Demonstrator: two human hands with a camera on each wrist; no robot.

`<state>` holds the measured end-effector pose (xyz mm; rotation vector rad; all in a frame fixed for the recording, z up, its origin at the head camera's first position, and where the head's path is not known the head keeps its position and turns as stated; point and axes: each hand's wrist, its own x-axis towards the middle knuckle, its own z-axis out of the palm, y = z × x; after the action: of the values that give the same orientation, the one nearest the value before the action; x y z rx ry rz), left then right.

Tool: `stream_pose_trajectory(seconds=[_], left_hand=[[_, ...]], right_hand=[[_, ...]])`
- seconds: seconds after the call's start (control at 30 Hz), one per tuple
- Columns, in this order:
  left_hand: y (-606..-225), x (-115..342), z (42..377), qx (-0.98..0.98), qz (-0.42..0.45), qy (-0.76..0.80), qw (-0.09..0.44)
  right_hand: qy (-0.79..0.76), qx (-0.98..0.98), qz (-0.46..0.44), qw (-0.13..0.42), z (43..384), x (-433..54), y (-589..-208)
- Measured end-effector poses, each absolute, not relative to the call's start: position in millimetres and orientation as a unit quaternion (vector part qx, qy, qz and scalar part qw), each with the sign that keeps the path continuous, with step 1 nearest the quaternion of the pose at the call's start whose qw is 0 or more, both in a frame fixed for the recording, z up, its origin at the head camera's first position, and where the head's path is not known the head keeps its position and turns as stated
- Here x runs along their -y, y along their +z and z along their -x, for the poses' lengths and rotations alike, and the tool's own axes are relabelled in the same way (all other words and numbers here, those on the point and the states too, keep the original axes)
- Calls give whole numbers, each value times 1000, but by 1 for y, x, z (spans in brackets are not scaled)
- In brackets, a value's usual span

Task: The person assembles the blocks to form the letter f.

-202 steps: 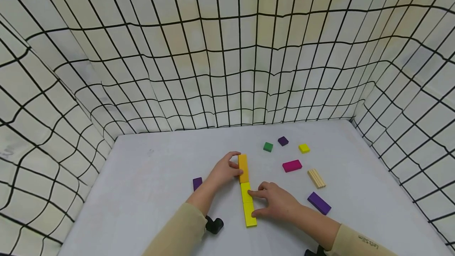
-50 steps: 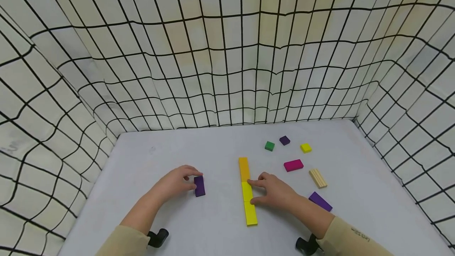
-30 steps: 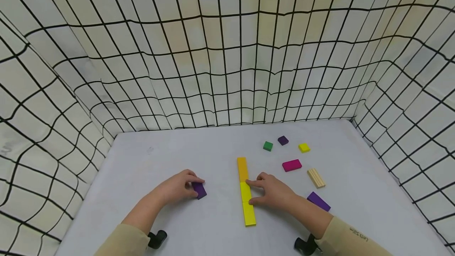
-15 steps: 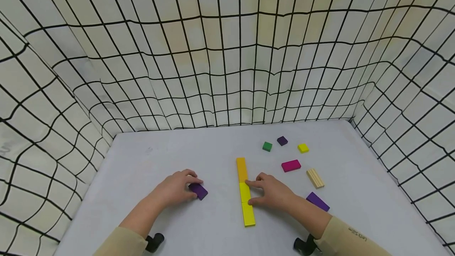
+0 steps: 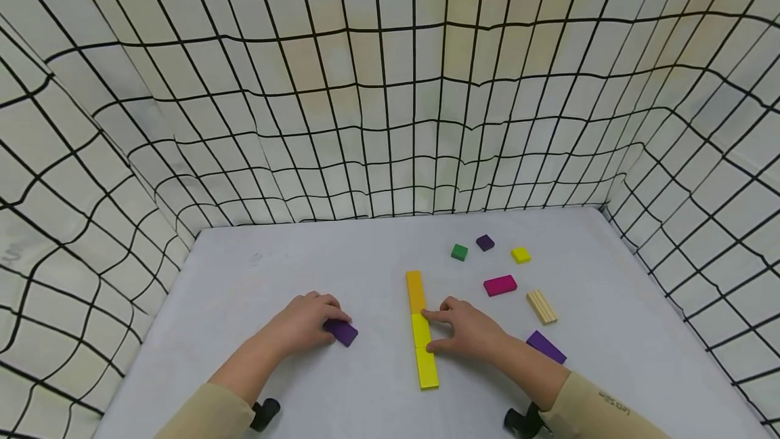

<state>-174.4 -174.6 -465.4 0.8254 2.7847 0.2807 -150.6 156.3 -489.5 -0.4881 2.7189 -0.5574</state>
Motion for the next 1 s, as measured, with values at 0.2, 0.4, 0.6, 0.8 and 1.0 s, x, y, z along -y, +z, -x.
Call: stream_pose_trajectory(seconds=[0.2, 0.4, 0.6, 0.8, 1.0], left_hand=[[-463, 171, 174, -948, -284, 83, 115], [-465, 172, 176, -946, -290, 96, 106], [-468, 171, 181, -947, -276, 136, 97], [-470, 164, 191, -951, -241, 166, 102], [-474, 151, 204, -953, -222, 176, 108]], right_hand=[[-197, -952, 170, 161, 151, -157, -492], [-196, -952, 170, 160, 152, -158, -493], [-200, -952, 167, 161, 151, -158, -492], [-199, -952, 165, 163, 151, -157, -492], [-200, -952, 163, 164, 151, -157, -492]])
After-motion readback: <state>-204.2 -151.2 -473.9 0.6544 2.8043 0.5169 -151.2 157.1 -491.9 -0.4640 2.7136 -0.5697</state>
